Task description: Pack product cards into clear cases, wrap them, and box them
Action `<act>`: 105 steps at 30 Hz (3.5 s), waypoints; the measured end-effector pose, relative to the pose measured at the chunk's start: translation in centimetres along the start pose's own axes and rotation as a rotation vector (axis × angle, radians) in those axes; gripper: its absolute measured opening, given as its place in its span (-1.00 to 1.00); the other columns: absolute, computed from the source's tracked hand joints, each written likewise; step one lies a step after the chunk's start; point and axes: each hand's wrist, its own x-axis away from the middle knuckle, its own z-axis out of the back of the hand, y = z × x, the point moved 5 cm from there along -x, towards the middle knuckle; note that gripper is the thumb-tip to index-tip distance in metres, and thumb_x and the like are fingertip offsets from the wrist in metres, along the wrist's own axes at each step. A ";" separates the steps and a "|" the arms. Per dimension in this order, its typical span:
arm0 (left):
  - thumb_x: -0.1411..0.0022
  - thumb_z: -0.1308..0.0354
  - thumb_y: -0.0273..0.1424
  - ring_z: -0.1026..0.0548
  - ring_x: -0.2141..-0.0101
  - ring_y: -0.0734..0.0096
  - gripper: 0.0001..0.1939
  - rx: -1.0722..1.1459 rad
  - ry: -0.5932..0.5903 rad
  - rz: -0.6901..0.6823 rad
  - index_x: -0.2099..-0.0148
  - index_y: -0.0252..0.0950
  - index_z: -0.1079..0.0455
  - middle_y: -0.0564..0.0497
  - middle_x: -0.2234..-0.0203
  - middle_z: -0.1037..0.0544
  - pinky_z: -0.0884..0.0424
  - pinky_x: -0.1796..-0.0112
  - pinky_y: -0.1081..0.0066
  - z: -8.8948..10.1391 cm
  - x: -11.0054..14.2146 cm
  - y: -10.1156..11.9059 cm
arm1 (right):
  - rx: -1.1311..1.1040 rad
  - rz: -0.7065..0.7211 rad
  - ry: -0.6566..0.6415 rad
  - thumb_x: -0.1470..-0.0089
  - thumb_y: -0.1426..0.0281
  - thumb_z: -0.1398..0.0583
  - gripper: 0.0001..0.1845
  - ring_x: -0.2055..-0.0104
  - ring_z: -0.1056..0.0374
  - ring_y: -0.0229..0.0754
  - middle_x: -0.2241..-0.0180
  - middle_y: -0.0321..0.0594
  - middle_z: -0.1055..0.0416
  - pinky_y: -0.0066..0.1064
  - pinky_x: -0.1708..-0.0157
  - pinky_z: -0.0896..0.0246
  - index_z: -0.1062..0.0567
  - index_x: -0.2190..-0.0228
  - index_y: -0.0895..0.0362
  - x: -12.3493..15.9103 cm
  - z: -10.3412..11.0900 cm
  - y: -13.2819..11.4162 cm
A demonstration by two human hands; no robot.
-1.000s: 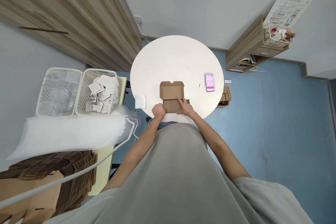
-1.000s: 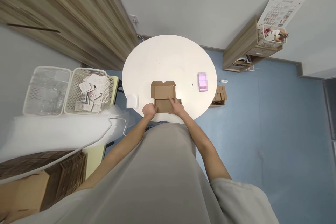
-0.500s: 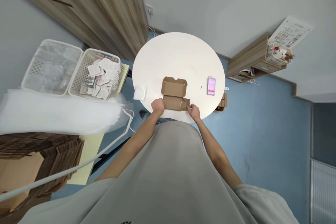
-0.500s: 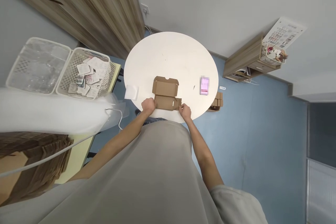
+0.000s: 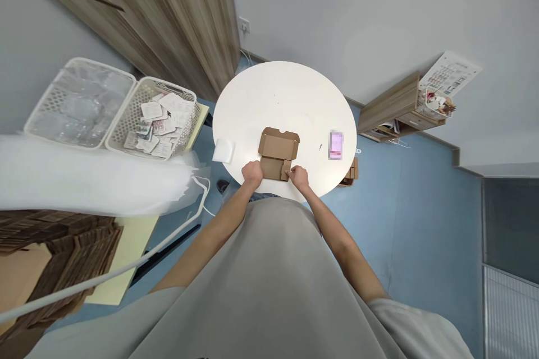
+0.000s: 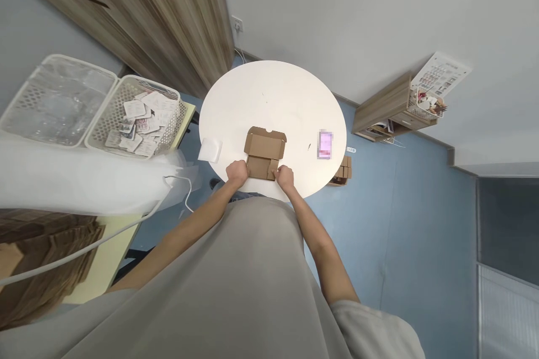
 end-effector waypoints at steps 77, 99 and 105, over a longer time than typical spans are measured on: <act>-0.23 -0.32 -0.47 -0.67 0.00 0.21 -0.52 0.887 -0.059 -0.044 -0.19 -0.38 -0.44 -0.21 -0.03 -0.70 -0.58 0.00 0.29 -0.8 -0.4 0.4 | -0.203 0.107 0.005 -0.32 0.15 -0.29 -0.62 0.29 -0.44 -0.15 0.40 -0.25 -0.55 -0.46 0.30 -0.22 -0.55 0.46 0.11 -0.3 -0.5 -1.2; -0.47 -0.17 -0.33 -0.61 0.00 -0.11 -0.74 -0.014 0.035 -0.156 -0.12 -0.32 -0.48 -0.32 -0.09 -0.57 -0.49 0.01 0.10 0.0 0.3 2.6 | 0.220 0.041 -0.078 -0.43 0.20 -0.21 -0.70 -0.01 -0.56 0.08 0.07 0.07 -0.64 -0.28 0.06 -0.37 -0.61 0.08 0.16 -0.5 -1.5 -3.1; -0.47 -0.16 -0.18 -0.57 -0.05 0.04 -0.54 0.355 0.354 -0.142 -0.27 -0.33 -0.32 -0.29 -0.17 -0.49 -0.47 -0.08 0.15 4.1 -1.4 -0.2 | -0.207 0.043 0.284 -0.49 0.08 -0.07 -0.55 -0.03 -0.51 0.02 0.01 0.03 -0.59 -0.24 -0.02 -0.37 -0.44 -0.12 0.16 -0.5 2.8 -0.1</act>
